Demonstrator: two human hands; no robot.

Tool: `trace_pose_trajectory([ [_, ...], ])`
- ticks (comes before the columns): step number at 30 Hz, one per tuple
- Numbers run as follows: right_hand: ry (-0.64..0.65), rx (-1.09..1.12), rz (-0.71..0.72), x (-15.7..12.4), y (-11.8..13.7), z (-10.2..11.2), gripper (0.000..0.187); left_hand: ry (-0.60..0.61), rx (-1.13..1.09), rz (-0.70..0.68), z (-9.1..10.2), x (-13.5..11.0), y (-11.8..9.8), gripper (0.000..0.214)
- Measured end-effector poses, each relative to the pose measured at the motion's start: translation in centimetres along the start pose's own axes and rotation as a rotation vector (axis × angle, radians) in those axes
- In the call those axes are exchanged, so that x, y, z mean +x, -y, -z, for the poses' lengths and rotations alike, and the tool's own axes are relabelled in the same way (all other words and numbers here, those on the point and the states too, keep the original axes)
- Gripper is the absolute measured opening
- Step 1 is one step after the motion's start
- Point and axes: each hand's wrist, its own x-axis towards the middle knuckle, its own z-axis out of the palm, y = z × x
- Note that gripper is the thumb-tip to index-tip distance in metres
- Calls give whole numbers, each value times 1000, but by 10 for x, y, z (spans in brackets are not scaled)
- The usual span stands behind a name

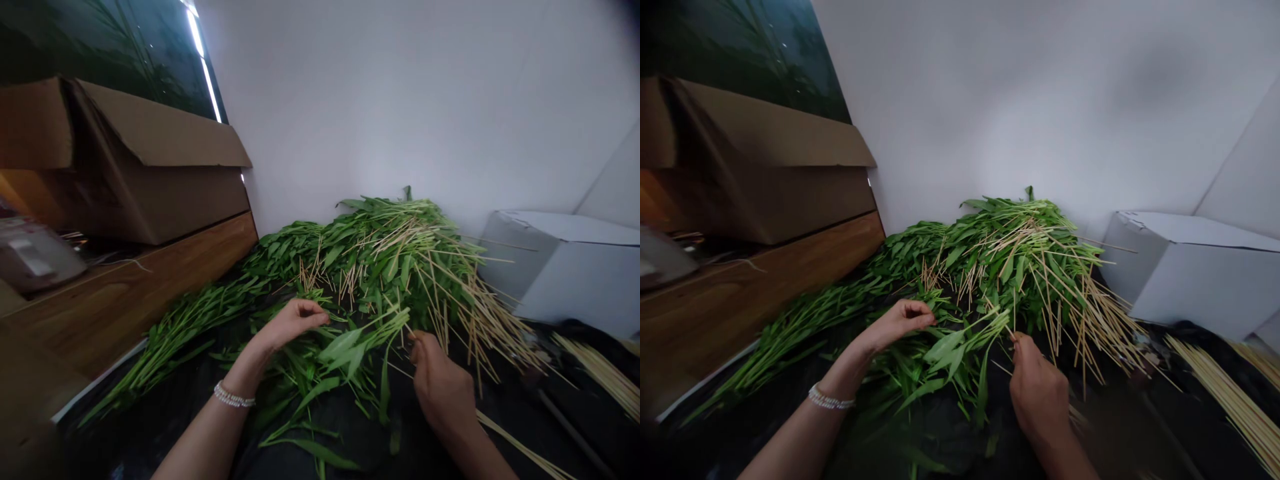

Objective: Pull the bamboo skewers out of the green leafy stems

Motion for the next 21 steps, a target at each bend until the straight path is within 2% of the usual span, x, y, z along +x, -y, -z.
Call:
trace_pose_trajectory([
  [5,0,3,-68,5,0,7,26,218,291,-50,11,-7,2,17],
  [9,10,21,-71,4,-1,7,26,251,538,-93,9,-9,8,9],
  [12,17,19,-75,3,-2,6,26,261,654,-170,6,-9,12,24],
  [14,20,30,-84,3,-2,5,27,214,721,-215,2,-7,15,32],
  [16,29,42,-95,3,-2,5,27,136,764,-238,-3,-4,17,27],
  [19,40,44,-104,3,-2,5,28,-40,716,-254,-8,3,18,16],
  [21,43,45,-106,3,-2,5,28,-180,631,-254,-9,7,17,19],
])
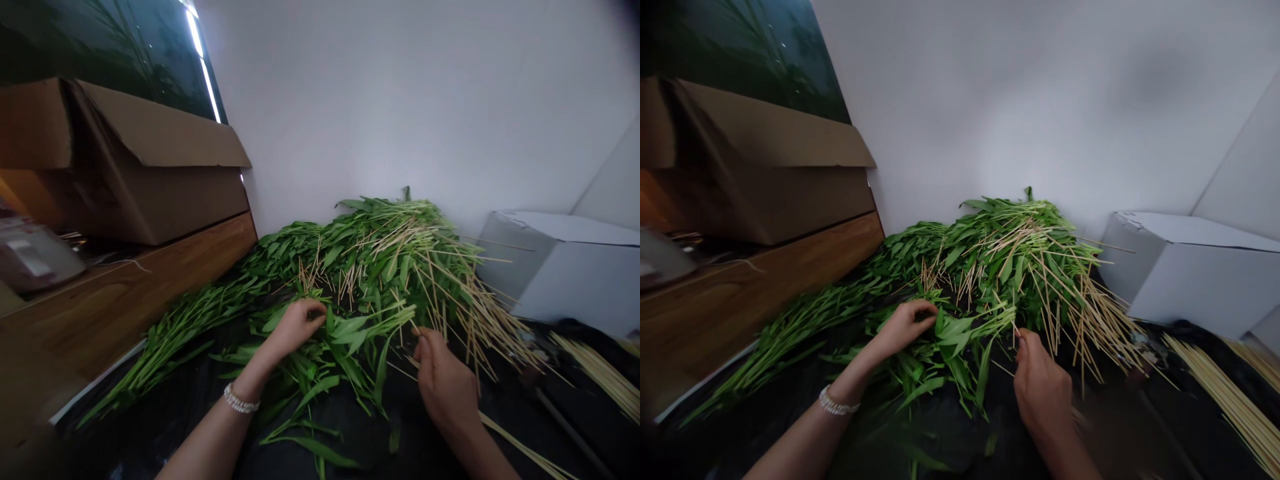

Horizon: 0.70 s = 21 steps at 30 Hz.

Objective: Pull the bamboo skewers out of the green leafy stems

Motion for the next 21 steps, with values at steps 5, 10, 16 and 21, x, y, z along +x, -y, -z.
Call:
trace_pose_trajectory([
  [5,-8,6,15,0,1,1,30,-203,104,35,1,2,2,45],
  [10,-13,18,20,1,3,1,30,-44,68,-12,6,0,-1,30],
  [16,-23,-3,14,1,2,0,29,226,255,-12,9,-8,-9,14],
  [21,-10,5,18,1,2,-1,32,274,422,-10,5,-12,-8,7],
])
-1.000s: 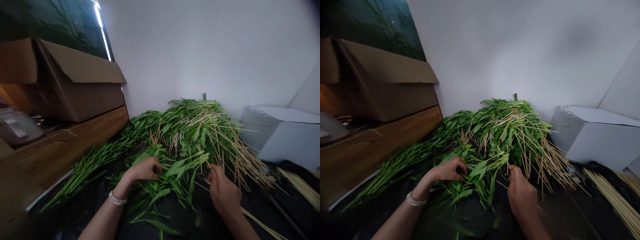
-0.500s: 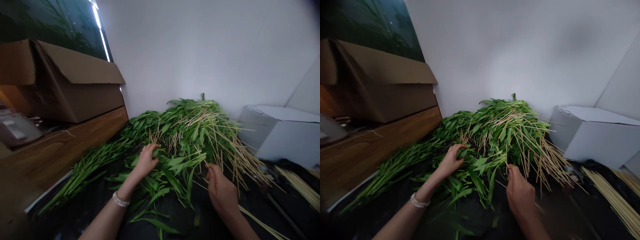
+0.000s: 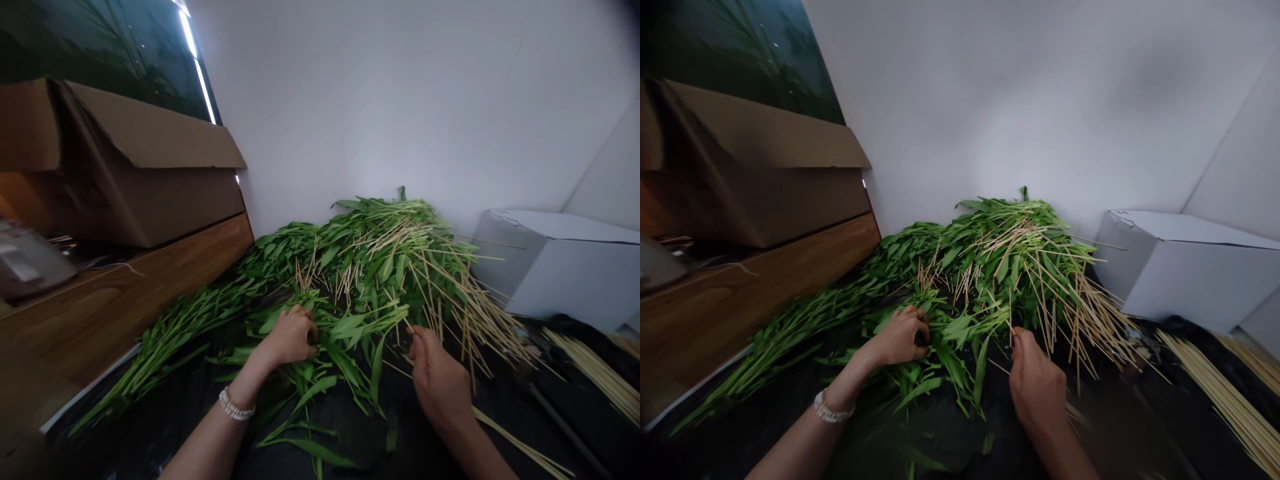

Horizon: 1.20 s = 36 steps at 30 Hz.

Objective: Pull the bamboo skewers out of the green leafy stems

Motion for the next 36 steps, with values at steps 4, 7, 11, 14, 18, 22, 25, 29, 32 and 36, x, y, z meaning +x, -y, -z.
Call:
trace_pose_trajectory([
  [4,1,-1,2,-1,0,-1,33,-84,-125,-1,-1,3,-2,7],
  [7,4,15,5,-2,0,-1,33,-317,-317,-1,3,8,-5,5],
  [11,13,43,2,-2,2,-1,33,-567,-503,-39,11,10,-10,3],
  [14,14,31,20,-3,2,-1,31,-590,-568,-56,13,9,-14,3],
  [18,10,29,32,-3,1,-2,31,-530,-631,30,8,8,-16,12],
  [22,21,35,16,-4,2,-3,31,-476,-637,46,-2,12,-13,15],
  [25,18,41,8,-3,1,-1,31,-424,-610,-15,-7,14,-9,14],
  [29,-48,64,-50,0,-2,4,32,-431,-520,-3,-7,14,-9,21],
  [32,-97,101,-59,1,-3,7,31,-495,-540,32,-3,12,-13,38],
  [36,-54,137,117,-2,2,1,28,-478,-864,38,-1,13,-18,38],
])
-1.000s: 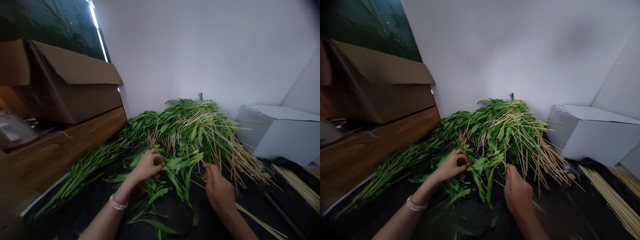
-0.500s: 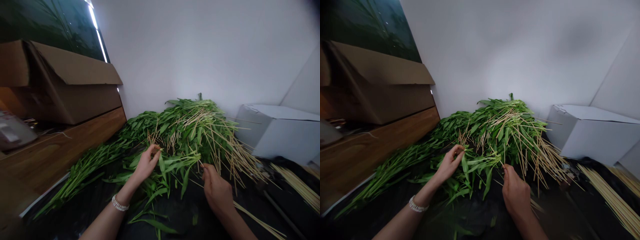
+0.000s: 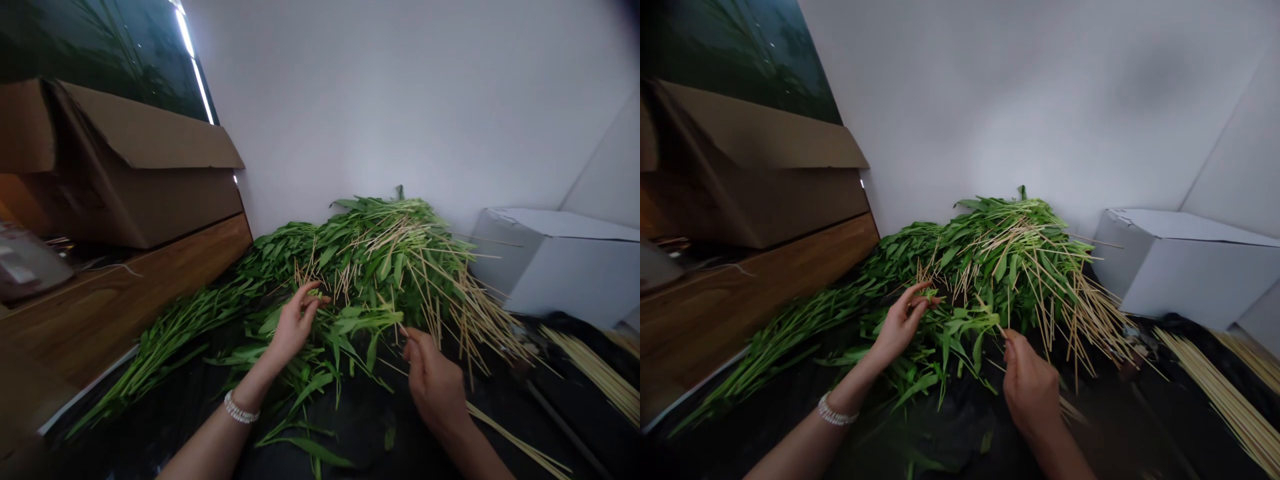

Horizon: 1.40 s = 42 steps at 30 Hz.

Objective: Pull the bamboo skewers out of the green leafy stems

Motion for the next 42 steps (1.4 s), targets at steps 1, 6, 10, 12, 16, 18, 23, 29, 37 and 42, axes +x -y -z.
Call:
trace_pose_trajectory([
  [1,17,6,54,-2,1,-3,26,23,-108,47,-1,0,0,35],
  [6,116,-3,240,-9,4,-16,26,104,-437,229,-10,-2,5,33],
  [10,190,-23,226,-13,3,-21,28,134,-495,250,-15,-4,6,32],
  [12,209,-29,208,-14,3,-22,30,139,-497,255,-17,-5,4,33],
  [16,244,-41,195,-15,6,-22,31,134,-501,264,-18,-6,0,35],
  [18,258,-43,188,-15,8,-22,32,136,-505,267,-18,-7,-1,34],
  [23,273,-50,172,-16,9,-22,32,129,-499,274,-19,-7,-1,34],
  [29,278,-41,187,-18,5,-24,32,123,-515,279,-19,-7,-2,36],
  [37,315,-12,132,-19,7,-26,30,102,-427,245,-23,-8,1,32],
  [42,340,-1,101,-20,7,-27,27,49,-220,150,-28,-12,-1,27],
])
